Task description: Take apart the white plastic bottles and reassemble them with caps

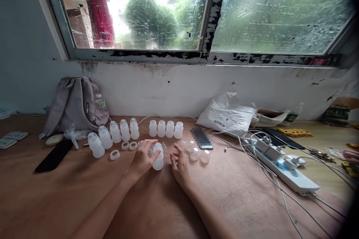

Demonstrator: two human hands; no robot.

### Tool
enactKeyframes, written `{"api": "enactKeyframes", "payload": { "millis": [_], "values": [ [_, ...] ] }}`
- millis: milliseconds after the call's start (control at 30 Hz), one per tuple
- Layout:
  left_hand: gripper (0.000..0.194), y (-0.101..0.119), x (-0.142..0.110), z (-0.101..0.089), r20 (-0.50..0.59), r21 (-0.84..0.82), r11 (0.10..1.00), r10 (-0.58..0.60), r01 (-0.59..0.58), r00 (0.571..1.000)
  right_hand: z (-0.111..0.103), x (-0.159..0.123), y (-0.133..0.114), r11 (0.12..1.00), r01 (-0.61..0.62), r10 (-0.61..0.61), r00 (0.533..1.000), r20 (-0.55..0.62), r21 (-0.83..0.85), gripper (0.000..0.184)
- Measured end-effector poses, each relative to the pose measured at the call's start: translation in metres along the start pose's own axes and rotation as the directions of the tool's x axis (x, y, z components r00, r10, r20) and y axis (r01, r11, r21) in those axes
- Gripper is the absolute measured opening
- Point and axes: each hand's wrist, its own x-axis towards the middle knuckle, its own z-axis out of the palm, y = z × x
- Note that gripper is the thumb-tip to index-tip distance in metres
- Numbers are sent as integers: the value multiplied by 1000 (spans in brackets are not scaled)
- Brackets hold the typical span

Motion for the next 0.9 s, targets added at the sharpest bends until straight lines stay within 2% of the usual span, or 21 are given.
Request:
{"api": "enactKeyframes", "payload": {
  "millis": [100, 200, 367, 467, 633, 800, 900],
  "values": [
    [22, 15, 15, -12, 100, 141, 989, 18, -32, 995, -1, 1, 0, 1000, -8, 8, 1000, 2, -8, 36],
    [21, 17, 32, -24, 162, 242, 970, 0, -39, 987, -2, 1, 0, 1000, 10, -10, 1000, -2, -23, 33],
    [30, -3, 82, -51, 82, 391, 919, -95, 56, 992, -2, 2, 0, 998, 38, -39, 999, -4, -54, 29],
    [31, -20, 114, -61, 78, 497, 862, -164, 104, 983, 0, 3, 0, 997, 37, -37, 999, 3, -61, 28],
    [30, -47, 140, -56, 89, 574, 811, -205, 118, 975, 3, 3, 4, 997, 29, -28, 1000, 13, -70, 27],
    [27, -71, 143, -41, 131, 604, 790, -229, 106, 964, 3, 3, 7, 994, 36, -38, 999, -25, -101, 28],
    [27, -81, 141, -36, 121, 615, 780, -239, 116, 963, 2, 4, 6, 993, 31, -35, 999, -38, -115, 28]
  ]
}}
